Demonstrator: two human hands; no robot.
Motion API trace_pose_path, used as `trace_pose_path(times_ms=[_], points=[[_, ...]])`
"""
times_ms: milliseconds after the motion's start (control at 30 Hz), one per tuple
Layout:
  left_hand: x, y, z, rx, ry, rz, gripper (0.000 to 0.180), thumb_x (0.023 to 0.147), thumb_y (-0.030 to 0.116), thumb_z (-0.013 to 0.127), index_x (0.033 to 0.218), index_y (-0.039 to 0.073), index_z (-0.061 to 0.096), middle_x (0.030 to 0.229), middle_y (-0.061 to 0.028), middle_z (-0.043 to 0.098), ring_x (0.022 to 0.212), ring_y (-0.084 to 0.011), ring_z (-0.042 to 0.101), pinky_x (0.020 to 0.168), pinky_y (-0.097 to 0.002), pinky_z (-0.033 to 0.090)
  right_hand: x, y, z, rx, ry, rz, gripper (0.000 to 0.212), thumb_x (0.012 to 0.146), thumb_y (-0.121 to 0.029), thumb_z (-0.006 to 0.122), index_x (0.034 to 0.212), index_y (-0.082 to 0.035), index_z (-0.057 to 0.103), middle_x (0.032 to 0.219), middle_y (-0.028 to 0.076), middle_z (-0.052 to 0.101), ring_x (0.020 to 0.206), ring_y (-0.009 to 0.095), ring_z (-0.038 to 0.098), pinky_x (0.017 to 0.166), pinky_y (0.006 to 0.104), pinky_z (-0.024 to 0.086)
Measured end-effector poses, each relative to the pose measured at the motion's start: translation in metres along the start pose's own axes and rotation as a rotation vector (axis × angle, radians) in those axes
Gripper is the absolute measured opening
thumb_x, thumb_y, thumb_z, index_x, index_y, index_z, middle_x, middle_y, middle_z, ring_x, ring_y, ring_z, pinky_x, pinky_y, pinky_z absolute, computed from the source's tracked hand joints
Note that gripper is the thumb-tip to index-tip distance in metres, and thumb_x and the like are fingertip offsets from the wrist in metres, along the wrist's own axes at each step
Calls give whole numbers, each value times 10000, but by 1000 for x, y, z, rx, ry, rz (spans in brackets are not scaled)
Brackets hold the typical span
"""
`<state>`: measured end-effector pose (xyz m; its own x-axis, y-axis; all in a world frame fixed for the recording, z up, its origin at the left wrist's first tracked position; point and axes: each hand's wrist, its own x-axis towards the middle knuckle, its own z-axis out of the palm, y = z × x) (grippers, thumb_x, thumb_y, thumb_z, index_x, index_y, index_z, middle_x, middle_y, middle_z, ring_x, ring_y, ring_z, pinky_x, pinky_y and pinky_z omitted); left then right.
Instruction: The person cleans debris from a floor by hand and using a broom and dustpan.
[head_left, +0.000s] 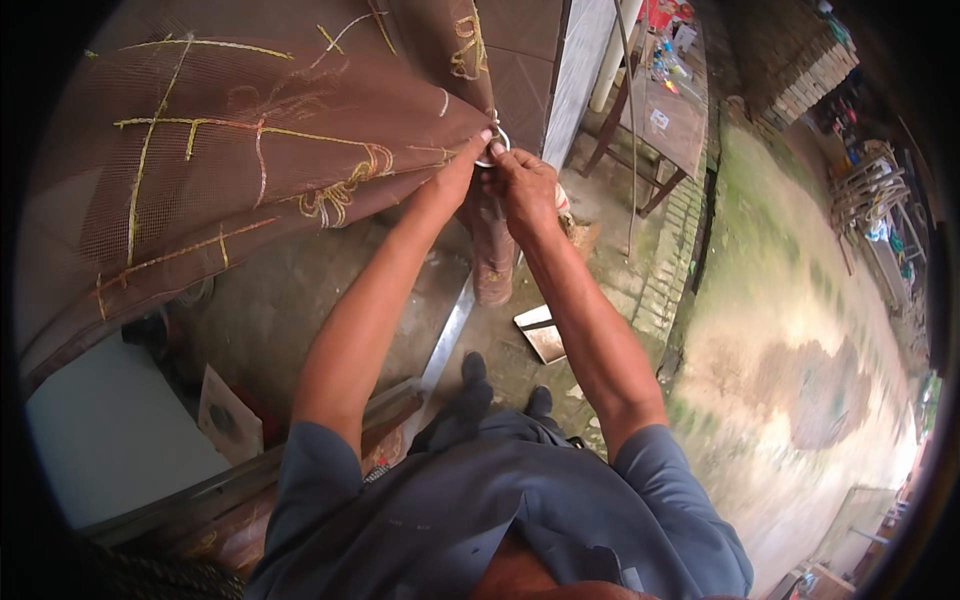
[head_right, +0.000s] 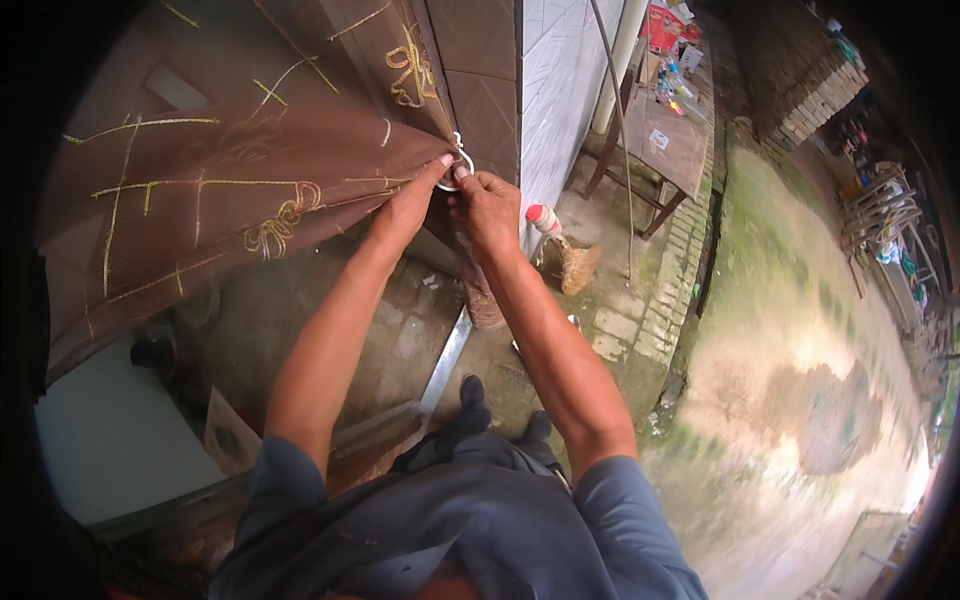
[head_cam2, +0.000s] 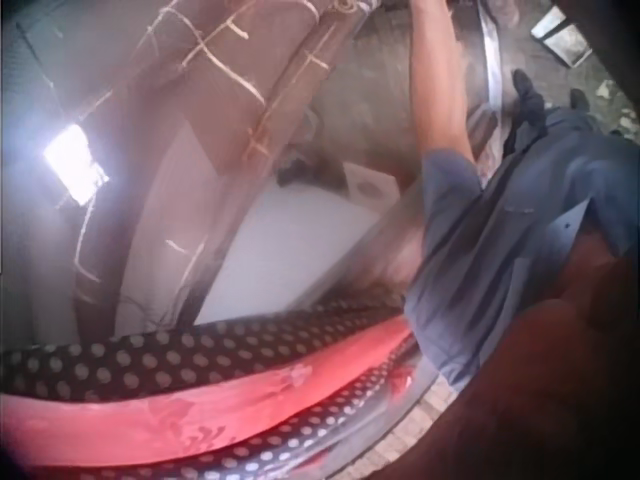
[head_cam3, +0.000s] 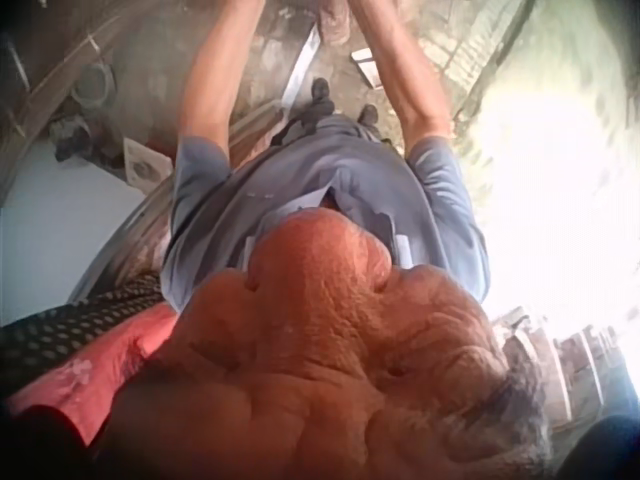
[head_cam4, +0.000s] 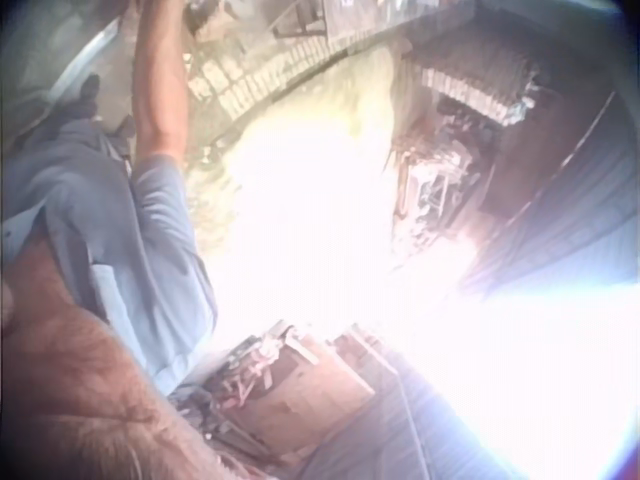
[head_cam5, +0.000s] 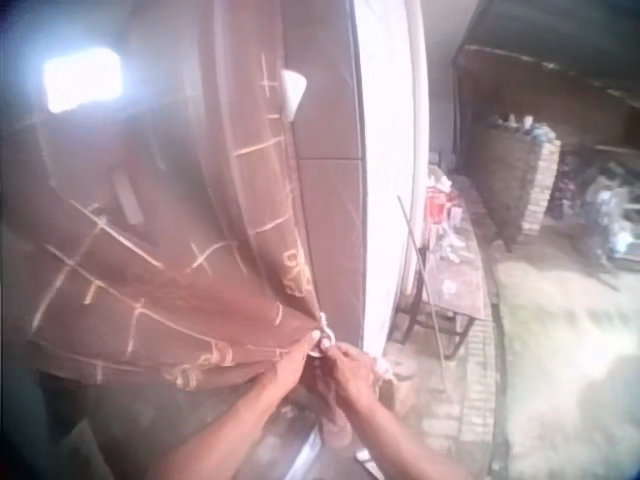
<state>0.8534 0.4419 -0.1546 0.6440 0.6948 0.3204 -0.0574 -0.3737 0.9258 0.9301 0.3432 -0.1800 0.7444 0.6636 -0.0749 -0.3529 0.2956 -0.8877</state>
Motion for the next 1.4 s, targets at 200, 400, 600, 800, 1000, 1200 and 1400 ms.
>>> trace_pose_path(times_ms=[200, 400, 600, 800, 1000, 1200, 1400], points=[[-15, 23, -39, 352, -152, 175, 248, 995, 219, 627, 1117, 12, 688, 1168, -57, 673, 1076, -200, 616, 968, -364, 470, -1, -16, -3, -78, -304, 58, 282, 1015, -256, 609, 1031, 7, 708, 898, 46, 700, 702, 109, 643, 637, 246, 533], [-21, 62, -52, 493, -215, 365, 247, 990, 207, 627, 1127, 10, 682, 1198, -68, 659, 1087, -212, 610, 973, -370, 460, 7, -25, -25, -275, -409, 57, 260, 1001, -229, 622, 1038, 15, 705, 893, 55, 698, 722, 116, 641, 682, 266, 537], [-36, 67, -54, 572, -219, 417, 248, 985, 195, 627, 1138, 7, 677, 1229, -78, 645, 1097, -225, 605, 978, -377, 451, -3, 0, -66, -337, -359, 19, 228, 972, -210, 656, 963, 12, 705, 778, 57, 688, 679, 117, 635, 630, 262, 510], [-53, 22, -74, 661, -101, 370, 263, 961, 159, 649, 1180, 13, 651, 1189, -110, 657, 1065, -230, 624, 933, -384, 475, -3, 66, -179, -370, 10, 212, 232, 971, -241, 664, 1013, -15, 698, 782, 34, 662, 674, 119, 645, 610, 255, 511], [-106, -8, -85, 348, 107, 80, 359, 951, 21, 581, 1310, 20, 566, 1172, -123, 648, 1016, -199, 630, 857, -338, 522, 6, 115, -230, -544, 225, 205, 180, 927, -184, 662, 953, -12, 708, 735, 80, 686, 640, 177, 660, 600, 300, 528], [-189, -63, -87, 434, 39, -232, 437, 914, -53, 543, 1341, 38, 550, 1238, -128, 588, 971, -203, 623, 824, -342, 529, 75, 158, -255, -1163, 242, -87, 354, 815, -182, 701, 1131, -27, 661, 1050, 245, 665, 1003, 406, 646, 879, 431, 529], [-298, -103, -97, 486, -44, -536, 413, 916, -22, 569, 1326, 27, 566, 1152, -134, 626, 925, -214, 626, 818, -337, 523, 127, 181, -225, -1320, 95, -125, 481, 818, -134, 659, 1283, -73, 552, 1310, 263, 530, 1151, 466, 574, 982, 492, 493]])
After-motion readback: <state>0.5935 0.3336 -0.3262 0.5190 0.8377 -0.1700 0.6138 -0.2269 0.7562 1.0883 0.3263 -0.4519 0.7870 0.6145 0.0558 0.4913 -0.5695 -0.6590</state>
